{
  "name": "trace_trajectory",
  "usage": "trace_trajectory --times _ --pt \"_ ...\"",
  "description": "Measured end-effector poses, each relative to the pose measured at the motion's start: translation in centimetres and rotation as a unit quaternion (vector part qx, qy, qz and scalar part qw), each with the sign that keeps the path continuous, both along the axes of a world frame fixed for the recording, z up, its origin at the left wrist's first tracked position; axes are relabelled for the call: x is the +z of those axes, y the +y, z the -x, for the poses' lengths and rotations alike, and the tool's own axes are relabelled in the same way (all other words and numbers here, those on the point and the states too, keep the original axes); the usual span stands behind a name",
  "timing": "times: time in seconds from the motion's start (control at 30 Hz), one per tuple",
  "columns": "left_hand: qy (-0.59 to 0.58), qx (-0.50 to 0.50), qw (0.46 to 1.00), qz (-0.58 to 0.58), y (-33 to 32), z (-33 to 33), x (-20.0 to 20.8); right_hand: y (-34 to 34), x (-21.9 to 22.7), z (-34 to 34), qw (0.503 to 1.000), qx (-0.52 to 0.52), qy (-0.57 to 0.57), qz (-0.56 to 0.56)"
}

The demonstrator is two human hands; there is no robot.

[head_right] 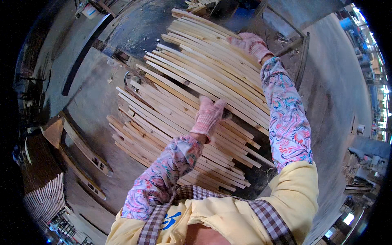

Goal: The person carries stacks of wooden planks through a workshop and places them onto a workbench. They then align and arrange the planks into neat piles by hand.

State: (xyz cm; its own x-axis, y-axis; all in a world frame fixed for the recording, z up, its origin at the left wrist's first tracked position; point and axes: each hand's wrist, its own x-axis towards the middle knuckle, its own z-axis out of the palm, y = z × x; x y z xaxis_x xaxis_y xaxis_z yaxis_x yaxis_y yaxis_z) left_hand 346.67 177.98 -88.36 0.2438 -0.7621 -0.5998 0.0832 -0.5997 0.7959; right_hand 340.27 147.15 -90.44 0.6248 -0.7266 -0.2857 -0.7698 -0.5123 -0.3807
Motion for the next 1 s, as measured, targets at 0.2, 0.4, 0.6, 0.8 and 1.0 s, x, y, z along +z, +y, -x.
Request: trace_trajectory --times 0.2,0.4,0.6,0.8,1.0 --pt "-0.341 -0.3 0.884 0.106 -0.6 -1.5 -3.3 -1.1 -2.0 0.3 0.993 0.032 0.031 0.109" --pt "-0.103 -0.075 0.99 0.057 -0.4 -0.5 -0.9 1.2 -1.0 0.8 0.989 0.018 -0.003 0.144" --pt "-0.324 -0.172 0.903 0.225 4.7 3.4 -0.2 1.6 -0.1 -0.3 0.991 -0.005 0.072 0.111" --pt "0.103 -0.01 0.967 0.231 8.7 3.2 -1.1 4.2 1.1 -1.4 0.988 -0.002 0.084 0.132" --pt "-0.065 0.029 0.946 0.316 2.6 -6.0 1.5 4.7 -0.9 0.5 0.982 -0.046 0.049 0.177"
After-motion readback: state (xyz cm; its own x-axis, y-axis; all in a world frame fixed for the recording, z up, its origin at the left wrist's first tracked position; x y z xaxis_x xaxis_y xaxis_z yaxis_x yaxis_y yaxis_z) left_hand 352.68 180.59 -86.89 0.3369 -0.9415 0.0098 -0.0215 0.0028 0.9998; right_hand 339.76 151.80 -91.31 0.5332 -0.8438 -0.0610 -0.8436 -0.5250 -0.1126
